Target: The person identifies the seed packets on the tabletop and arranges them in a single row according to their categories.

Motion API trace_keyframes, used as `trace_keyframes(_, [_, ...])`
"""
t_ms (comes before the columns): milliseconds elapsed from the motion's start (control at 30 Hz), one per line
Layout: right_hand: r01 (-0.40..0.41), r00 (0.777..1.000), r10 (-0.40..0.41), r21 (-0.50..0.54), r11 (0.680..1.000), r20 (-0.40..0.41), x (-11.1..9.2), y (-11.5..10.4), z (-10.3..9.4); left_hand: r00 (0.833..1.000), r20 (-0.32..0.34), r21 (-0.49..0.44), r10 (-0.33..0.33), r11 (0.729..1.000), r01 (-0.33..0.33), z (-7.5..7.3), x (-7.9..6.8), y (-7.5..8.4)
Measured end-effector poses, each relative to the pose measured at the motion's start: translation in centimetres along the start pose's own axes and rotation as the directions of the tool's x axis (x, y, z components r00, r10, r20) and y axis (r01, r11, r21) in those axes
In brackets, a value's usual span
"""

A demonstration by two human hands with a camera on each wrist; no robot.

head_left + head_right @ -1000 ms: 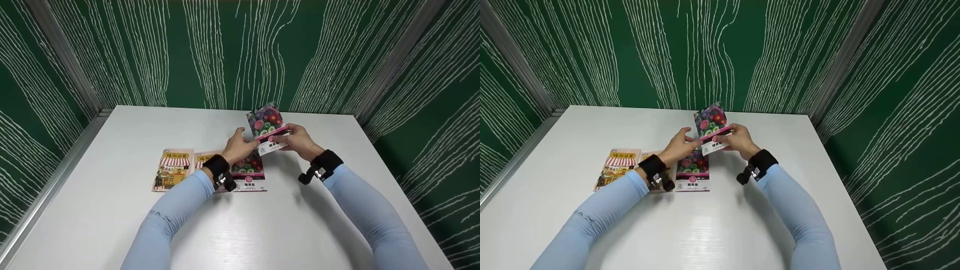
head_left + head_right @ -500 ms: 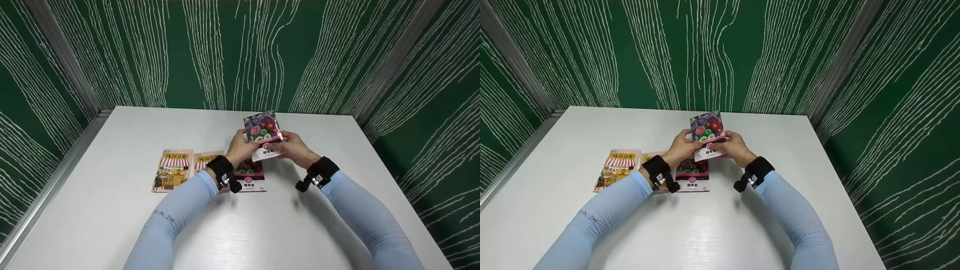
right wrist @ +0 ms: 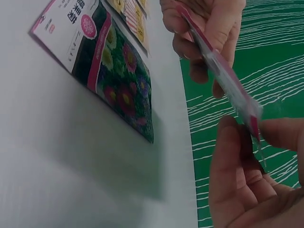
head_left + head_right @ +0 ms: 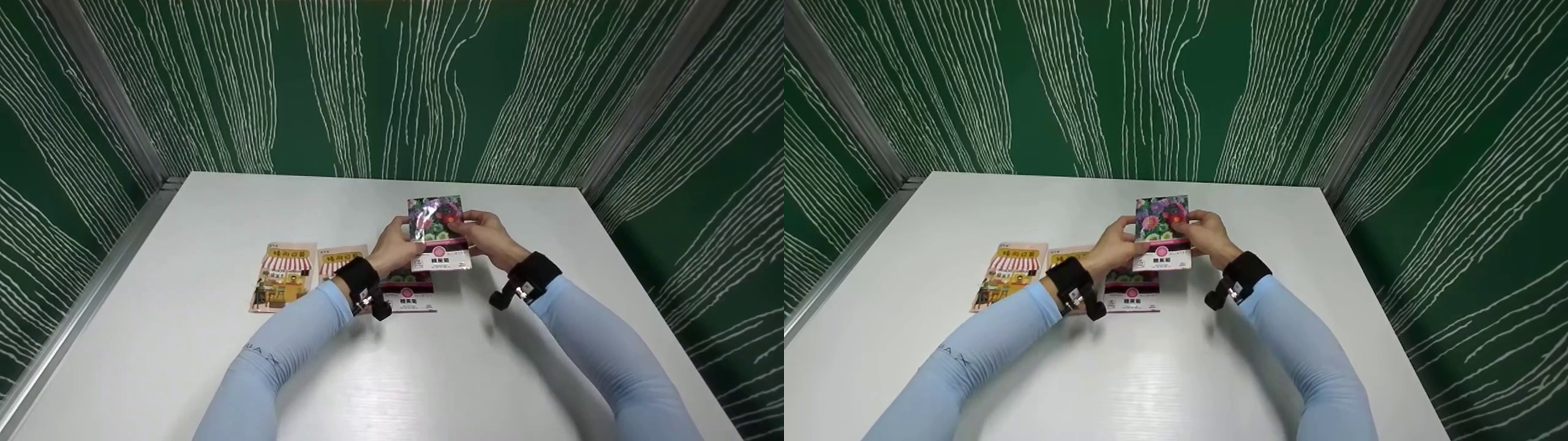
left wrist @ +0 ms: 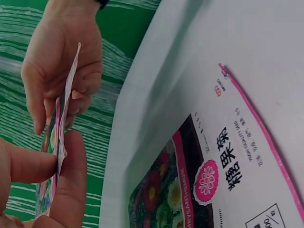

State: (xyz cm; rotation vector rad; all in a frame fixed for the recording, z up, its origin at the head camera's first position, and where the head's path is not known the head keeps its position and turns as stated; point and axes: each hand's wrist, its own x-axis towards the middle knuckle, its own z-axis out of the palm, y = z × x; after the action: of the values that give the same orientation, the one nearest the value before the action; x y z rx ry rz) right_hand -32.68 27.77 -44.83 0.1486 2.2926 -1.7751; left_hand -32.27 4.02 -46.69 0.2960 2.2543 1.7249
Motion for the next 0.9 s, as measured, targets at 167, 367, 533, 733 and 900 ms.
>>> trace_keyframes(167, [0.017, 1.0, -0.016, -0.014, 1.0, 0.016, -0.2, 0.5, -0.6, 0.999, 0.037, 0.011, -0.022, 1.0, 0.022, 0.2, -0.3, -0.4])
trace_keyframes(367, [0.027, 0.999, -0.027, 0.016, 1.0, 0.033, -0.7, 1.0, -1.2, 0.994, 0.106, -0.017, -0.023, 1.0, 0.025, -0.6, -0.5, -0.8])
trace_keyframes(533, [0.006, 0.999, -0.007, 0.01, 1.0, 0.046, -0.9, 1.5, -1.8, 0.992, 0.127, -0.033, -0.013, 0.999, 0.017, -1.8, -0.9, -1.1])
trace_keyframes(733, [-0.058, 0.997, 0.06, -0.048, 0.997, 0.046, -1.0, 2.2, -2.5, 0.995, 0.099, 0.081, 0.029, 0.996, -0.037, -2.9, -1.2, -1.5])
trace_keyframes(900, [-0.082, 0.995, 0.085, -0.051, 0.995, 0.046, -1.3, 3.3, -3.0, 0.997, 0.071, 0.142, 0.028, 0.989, -0.038, -3.7, -1.3, -1.7])
